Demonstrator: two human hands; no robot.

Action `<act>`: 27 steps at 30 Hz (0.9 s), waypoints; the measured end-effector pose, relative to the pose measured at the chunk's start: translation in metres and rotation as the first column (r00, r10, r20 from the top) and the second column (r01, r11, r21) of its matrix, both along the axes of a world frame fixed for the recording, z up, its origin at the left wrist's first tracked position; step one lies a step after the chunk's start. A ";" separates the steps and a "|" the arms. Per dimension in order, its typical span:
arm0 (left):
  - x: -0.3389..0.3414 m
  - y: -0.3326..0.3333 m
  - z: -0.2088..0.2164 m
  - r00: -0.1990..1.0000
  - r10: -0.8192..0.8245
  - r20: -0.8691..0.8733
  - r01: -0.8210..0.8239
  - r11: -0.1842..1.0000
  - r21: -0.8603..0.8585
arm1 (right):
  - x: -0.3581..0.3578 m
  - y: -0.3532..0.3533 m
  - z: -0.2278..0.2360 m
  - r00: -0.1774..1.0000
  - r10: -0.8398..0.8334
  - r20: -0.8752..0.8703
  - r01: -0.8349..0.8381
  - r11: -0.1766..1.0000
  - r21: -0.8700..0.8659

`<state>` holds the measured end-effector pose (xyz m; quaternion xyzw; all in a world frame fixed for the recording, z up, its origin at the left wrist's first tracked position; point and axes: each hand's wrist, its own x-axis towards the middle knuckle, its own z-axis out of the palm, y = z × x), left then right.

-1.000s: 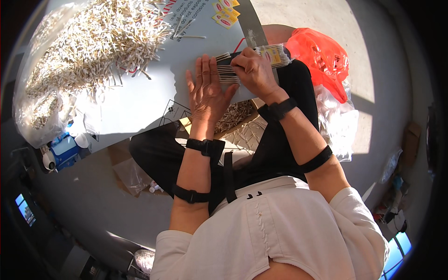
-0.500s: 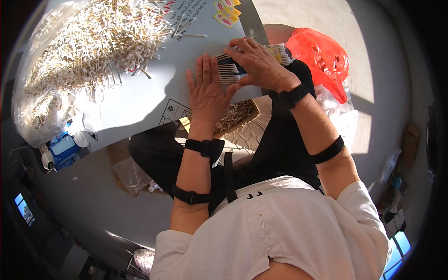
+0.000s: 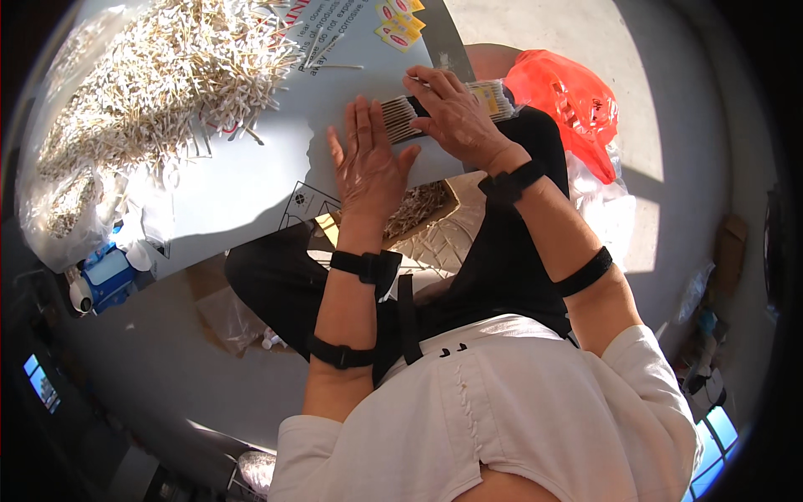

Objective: Packaging small wooden sticks into sleeves at a production workstation.

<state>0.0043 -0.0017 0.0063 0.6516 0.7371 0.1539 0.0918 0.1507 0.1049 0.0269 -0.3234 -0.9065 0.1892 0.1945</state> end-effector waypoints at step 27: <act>0.007 0.005 -0.004 0.996 -0.022 -0.083 0.025 0.999 0.044 | 0.083 0.004 -0.027 0.946 -0.225 0.232 0.231 0.973 0.001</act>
